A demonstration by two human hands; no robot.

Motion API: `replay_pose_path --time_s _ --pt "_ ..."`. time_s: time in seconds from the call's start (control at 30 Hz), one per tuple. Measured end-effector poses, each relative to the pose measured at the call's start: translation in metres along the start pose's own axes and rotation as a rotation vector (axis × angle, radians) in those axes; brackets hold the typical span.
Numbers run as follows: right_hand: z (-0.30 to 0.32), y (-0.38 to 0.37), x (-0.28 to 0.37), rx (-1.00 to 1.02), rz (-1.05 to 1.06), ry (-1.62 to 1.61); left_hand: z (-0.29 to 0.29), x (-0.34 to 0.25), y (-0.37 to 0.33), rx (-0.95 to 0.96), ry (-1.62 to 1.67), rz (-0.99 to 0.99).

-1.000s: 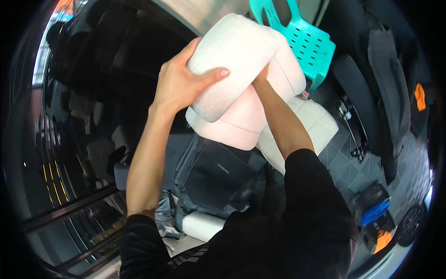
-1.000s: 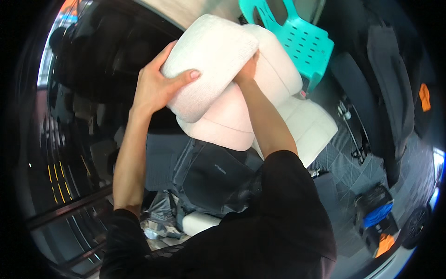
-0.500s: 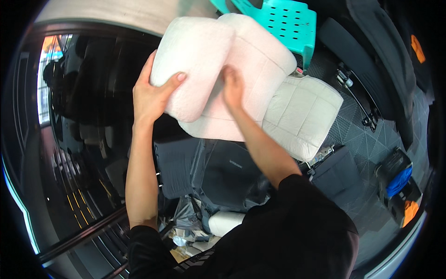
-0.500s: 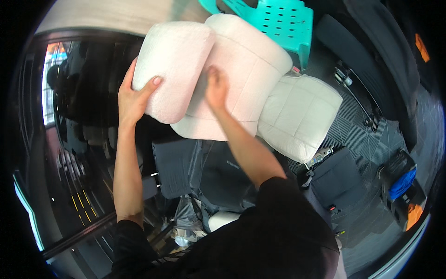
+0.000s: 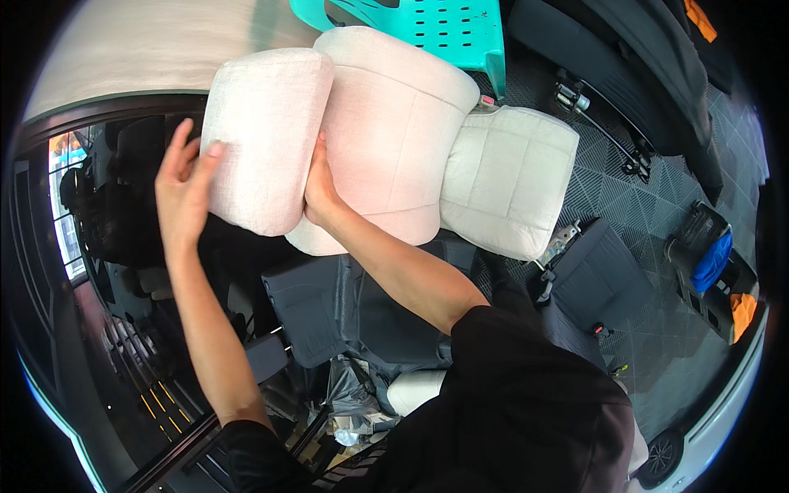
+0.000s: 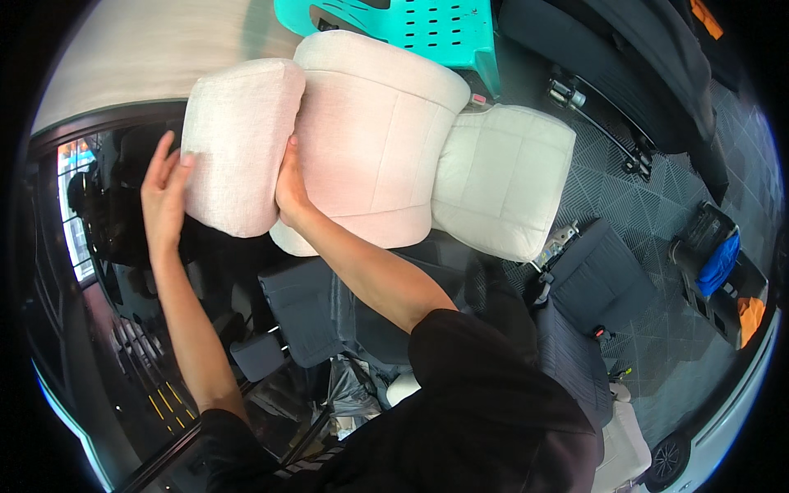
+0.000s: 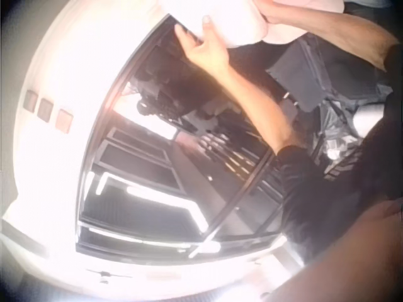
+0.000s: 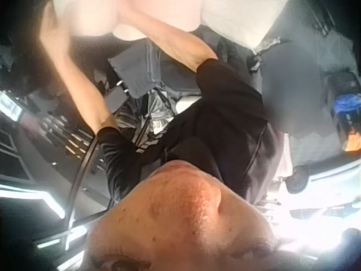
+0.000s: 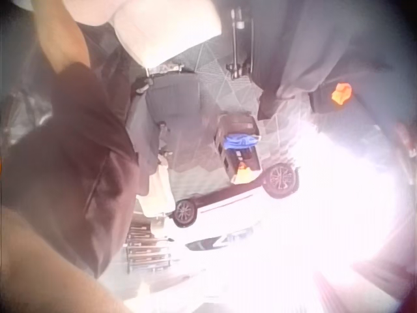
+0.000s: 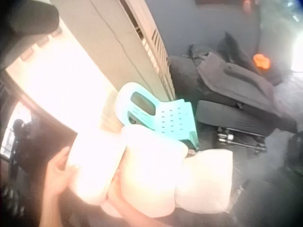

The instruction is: The person installs a white fabric cover onto a beige car headrest. They pull the cover over the headrest, align the metal support rods, and secure the bottom of the cover using a drawstring and a plastic fastener. Finally, they place the covered headrest onto a green plastic chair.

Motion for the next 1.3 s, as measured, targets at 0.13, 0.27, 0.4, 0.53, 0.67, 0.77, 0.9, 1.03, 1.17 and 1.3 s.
replay_pose_path --time_s 0.13,0.27,0.4,0.53,0.67,0.77,0.9,1.03,1.17,1.3 --pt "0.024 -0.011 0.005 0.123 -0.061 -0.073 -0.004 -0.002 -0.022 0.083 -0.106 0.006" --pt "-0.005 -0.028 0.011 0.127 -0.034 -0.311 -0.020 -0.012 -0.025 0.171 -0.164 0.020" --pt "0.000 -0.031 0.019 0.185 0.010 -0.096 -0.027 -0.004 -0.026 0.222 -0.058 0.104" --pt "-0.006 -0.036 0.010 0.228 -0.076 -0.346 -0.020 0.001 -0.017 0.138 -0.069 0.035" --pt "-0.005 -0.037 0.006 0.103 -0.081 -0.189 -0.021 0.005 -0.012 0.161 0.019 0.104" --pt "0.010 -0.053 0.006 0.206 -0.070 -0.210 -0.027 0.009 -0.005 0.096 0.071 0.024" --pt "0.027 -0.020 0.020 -0.010 -0.005 0.028 -0.016 0.029 0.000 0.004 -0.092 0.054" --pt "0.082 -0.002 0.036 -0.046 -0.088 0.275 -0.012 0.029 -0.002 0.039 -0.237 0.111" --pt "0.204 0.035 0.081 -0.086 -0.148 0.728 -0.008 0.018 0.041 -0.358 -0.169 -0.196" --pt "0.446 0.114 0.145 -0.254 -0.509 1.806 -0.063 0.073 0.194 -0.368 -0.038 -0.084"
Point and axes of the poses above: each hand's wrist, its own y-axis away from the middle knuckle, its own z-axis out of the back of the hand, x = y × z, the point moved 7 cm from there along -y, towards the middle knuckle, and after that the axes turned 2 degrees about y, right-handed, at the moved point
